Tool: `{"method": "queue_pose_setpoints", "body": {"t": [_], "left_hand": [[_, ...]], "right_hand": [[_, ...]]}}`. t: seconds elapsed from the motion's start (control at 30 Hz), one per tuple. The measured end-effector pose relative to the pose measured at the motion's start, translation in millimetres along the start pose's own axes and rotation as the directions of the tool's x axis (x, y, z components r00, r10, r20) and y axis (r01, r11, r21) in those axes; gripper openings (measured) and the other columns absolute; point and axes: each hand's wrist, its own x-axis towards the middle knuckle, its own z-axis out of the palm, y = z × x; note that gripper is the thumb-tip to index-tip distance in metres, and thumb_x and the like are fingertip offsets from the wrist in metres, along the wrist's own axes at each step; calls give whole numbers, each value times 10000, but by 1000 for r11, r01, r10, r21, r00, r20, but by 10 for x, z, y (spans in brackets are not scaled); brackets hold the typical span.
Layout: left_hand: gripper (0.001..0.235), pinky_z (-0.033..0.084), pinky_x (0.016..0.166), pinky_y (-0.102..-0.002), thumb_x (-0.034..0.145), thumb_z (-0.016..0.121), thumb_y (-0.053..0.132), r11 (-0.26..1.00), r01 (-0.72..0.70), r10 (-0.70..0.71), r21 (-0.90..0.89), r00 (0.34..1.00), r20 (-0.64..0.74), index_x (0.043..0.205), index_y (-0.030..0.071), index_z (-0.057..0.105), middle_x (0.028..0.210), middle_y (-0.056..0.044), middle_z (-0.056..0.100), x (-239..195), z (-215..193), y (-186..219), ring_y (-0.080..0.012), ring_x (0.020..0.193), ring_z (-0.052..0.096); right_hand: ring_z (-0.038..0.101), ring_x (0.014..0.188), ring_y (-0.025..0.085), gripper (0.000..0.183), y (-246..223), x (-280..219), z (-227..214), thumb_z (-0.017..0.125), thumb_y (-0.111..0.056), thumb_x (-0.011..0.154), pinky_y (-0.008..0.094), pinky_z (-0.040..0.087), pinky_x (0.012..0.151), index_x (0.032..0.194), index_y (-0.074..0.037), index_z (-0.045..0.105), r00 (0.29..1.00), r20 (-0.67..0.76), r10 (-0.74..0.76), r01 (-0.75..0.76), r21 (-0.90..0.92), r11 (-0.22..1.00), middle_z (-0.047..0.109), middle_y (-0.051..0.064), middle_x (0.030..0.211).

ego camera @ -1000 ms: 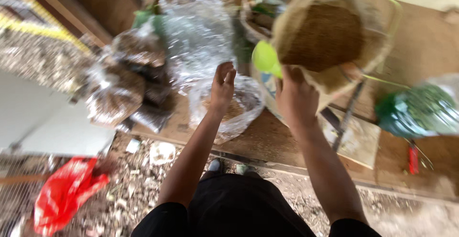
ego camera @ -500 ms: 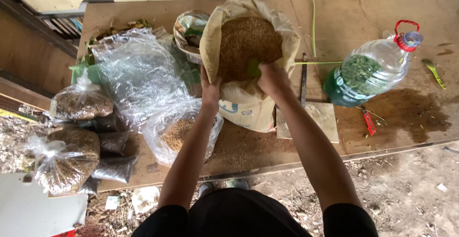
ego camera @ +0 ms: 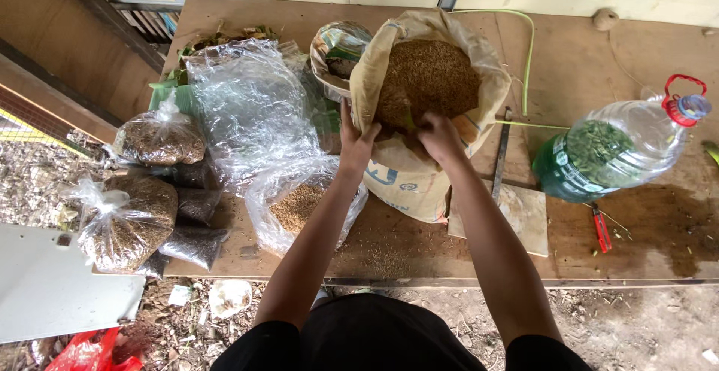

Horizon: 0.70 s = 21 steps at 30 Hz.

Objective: The person scoops grain from a large sack into a clear plastic bag using a green scoop. They also handle a black plastic bag, placing it on the table and manipulating it before returning to the scooping task.

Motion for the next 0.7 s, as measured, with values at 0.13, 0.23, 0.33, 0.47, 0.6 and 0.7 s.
{"method": "queue_pose_setpoints", "body": {"t": [0.13, 0.23, 0.33, 0.47, 0.6, 0.7], "left_hand": [[927, 422, 1147, -437, 934, 623, 122, 965, -171, 183, -197, 982, 44, 1649, 249, 47, 1696, -184, 176, -14, -24, 168, -342, 1476, 386], [877, 301, 1226, -430, 1010, 619, 131, 965, -205, 214, -162, 976, 40, 1664, 243, 46, 1725, -181, 117, 3, -66, 167, -333, 1544, 257], [838, 333, 1234, -440, 1007, 572, 139, 938, -229, 248, -260, 968, 40, 1660, 235, 54, 1729, -167, 100, 15, -116, 105, -343, 1539, 287], [774, 328, 1257, -438, 1037, 535, 113, 926, -303, 308, -225, 951, -12, 1676, 201, 108, 1725, -188, 122, 13, -273, 0, -347, 1561, 283], [655, 351, 1244, -396, 1065, 461, 113, 928, -317, 305, -195, 948, -90, 1652, 151, 174, 1702, -173, 225, -33, -627, -192, -305, 1535, 319], [532, 347, 1251, -387, 1115, 462, 138, 901, -393, 361, -184, 915, -182, 1615, 89, 286, 1668, -176, 340, -51, -962, -386, -291, 1526, 372]], "right_hand": [[470, 437, 123, 179, -195, -229, -228, 673, -122, 936, 245, 336, 344, 1108, -83, 646, 996, 53, 76, -82, 142, 986, 608, 91, 659], [450, 454, 89, 138, -358, -356, -423, 690, -106, 935, 228, 300, 360, 1047, -44, 639, 999, 50, 1, -14, 251, 968, 597, 50, 669], [439, 468, 69, 128, -535, -490, -539, 708, -107, 944, 226, 291, 364, 975, -23, 615, 999, 23, -35, 29, 235, 972, 592, 31, 678], [471, 477, 55, 118, -810, -699, -523, 735, -104, 927, 224, 314, 373, 924, -46, 633, 994, 43, -97, 90, 152, 984, 599, 17, 651], [516, 492, 75, 133, -1034, -891, -212, 745, -129, 921, 256, 368, 390, 902, -48, 642, 971, 132, -199, 189, 86, 978, 649, 24, 677], [616, 569, 96, 170, -1067, -991, 135, 772, -192, 916, 294, 462, 497, 906, -55, 672, 947, 143, -289, 304, -97, 948, 716, 30, 733]]}}
